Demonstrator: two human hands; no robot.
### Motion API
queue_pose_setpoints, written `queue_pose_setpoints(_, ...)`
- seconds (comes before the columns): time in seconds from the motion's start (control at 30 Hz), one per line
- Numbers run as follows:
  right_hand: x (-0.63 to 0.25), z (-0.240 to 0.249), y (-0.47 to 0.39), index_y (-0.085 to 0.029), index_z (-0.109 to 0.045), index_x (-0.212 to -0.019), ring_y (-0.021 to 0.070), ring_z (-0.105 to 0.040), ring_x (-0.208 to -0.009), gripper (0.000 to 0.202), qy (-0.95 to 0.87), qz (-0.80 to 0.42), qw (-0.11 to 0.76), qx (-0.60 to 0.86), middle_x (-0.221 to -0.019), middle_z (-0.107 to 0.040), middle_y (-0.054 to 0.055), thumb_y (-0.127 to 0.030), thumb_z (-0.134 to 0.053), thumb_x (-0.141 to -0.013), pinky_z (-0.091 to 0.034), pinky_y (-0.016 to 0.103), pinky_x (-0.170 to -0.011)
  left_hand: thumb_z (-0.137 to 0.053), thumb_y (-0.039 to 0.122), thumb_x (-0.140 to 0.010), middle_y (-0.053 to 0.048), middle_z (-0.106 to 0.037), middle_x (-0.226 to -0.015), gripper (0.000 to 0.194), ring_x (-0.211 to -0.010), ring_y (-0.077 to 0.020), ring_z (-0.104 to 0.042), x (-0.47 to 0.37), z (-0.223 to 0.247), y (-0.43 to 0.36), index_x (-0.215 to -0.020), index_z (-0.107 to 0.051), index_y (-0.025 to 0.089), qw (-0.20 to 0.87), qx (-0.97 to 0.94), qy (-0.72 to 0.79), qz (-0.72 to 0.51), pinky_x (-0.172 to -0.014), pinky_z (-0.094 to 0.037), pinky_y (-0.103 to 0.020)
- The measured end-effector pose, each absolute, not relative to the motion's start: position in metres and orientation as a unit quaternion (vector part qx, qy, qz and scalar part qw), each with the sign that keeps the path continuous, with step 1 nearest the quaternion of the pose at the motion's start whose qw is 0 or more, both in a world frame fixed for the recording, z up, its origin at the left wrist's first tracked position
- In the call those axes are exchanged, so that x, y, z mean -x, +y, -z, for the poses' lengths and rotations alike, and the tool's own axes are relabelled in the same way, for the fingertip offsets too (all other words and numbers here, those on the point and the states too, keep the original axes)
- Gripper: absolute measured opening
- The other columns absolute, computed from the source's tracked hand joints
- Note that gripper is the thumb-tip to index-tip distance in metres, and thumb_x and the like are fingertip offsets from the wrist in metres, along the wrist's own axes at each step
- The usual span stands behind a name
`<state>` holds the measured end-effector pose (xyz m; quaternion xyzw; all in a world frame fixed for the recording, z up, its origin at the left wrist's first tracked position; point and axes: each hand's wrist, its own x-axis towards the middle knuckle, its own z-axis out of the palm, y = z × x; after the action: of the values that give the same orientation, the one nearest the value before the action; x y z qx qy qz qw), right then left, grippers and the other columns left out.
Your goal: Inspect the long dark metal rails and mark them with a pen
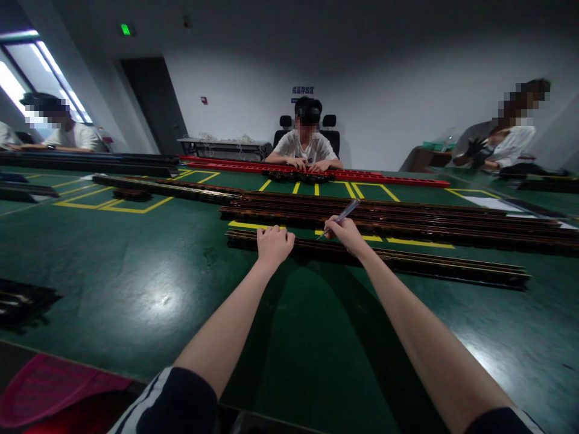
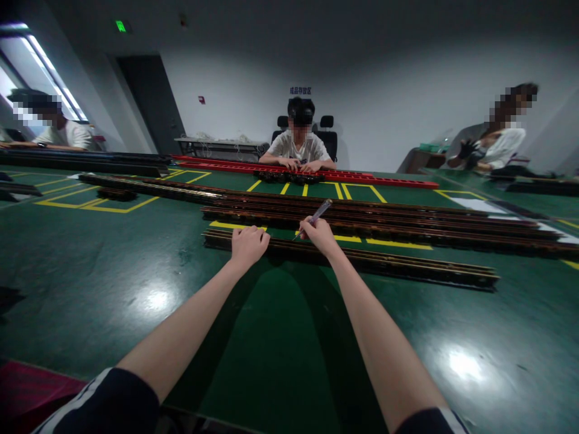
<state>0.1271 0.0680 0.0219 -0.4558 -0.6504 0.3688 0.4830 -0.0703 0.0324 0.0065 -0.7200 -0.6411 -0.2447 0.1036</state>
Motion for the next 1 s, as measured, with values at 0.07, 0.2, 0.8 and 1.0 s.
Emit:
queue_pose_setpoints(0.07, -0.126, -0.023, 0.067, -0.019, -0.056, -0.06, 0.0125, -0.057, -0.052, 0.018, -0.657, -0.351, 0.478, 0.465, -0.052, -0.059, -0.001, -0.026, -0.054, -0.076, -0.048, 0.025, -0.061, -0.032, 0.031, -0.091, -0.013, -0.071, -0.093, 0.044, -0.087, -0.0247, -0.063, 0.07, -0.007, 0.032, -0.082, -0.072, 0.015, 0.101, 0.72, -0.64, 0.248, -0.087, -0.039, -0.043)
queue_pose_setpoints(0.2, -0.123, -0.027, 0.064, -0.019, -0.056, -0.061, 0.0133, -0.059, -0.055, 0.018, -0.677, -0.304, 0.466, 0.482, -0.053, -0.059, -0.001, -0.026, -0.054, -0.078, -0.047, 0.026, -0.063, -0.032, 0.031, -0.091, -0.012, -0.072, -0.093, 0.044, -0.087, -0.0248, -0.064, 0.07, -0.006, 0.031, -0.081, -0.072, 0.016, 0.114, 0.721, -0.632, 0.261, -0.094, -0.035, -0.047)
queue_pose_setpoints(0.8, -0.105, -0.032, 0.055, -0.021, -0.059, -0.068, 0.0167, -0.065, -0.064, 0.011, -0.749, -0.268, 0.415, 0.442, -0.058, -0.067, -0.001, -0.024, -0.058, -0.078, -0.047, 0.028, -0.072, -0.03, 0.028, -0.095, -0.012, -0.07, -0.094, 0.041, -0.093, -0.0251, -0.062, 0.058, -0.006, 0.025, -0.087, -0.069, 0.016, 0.137, 0.765, -0.591, 0.218, -0.085, -0.036, -0.04)
queue_pose_setpoints(1.0, -0.109, -0.03, 0.061, -0.02, -0.059, -0.065, 0.017, -0.065, -0.061, 0.017, -0.719, -0.313, 0.432, 0.445, -0.056, -0.066, 0.001, -0.027, -0.059, -0.08, -0.05, 0.03, -0.072, -0.03, 0.029, -0.095, -0.012, -0.07, -0.096, 0.041, -0.093, -0.0248, -0.062, 0.058, -0.006, 0.026, -0.087, -0.069, 0.016, 0.129, 0.761, -0.597, 0.222, -0.082, -0.038, -0.04)
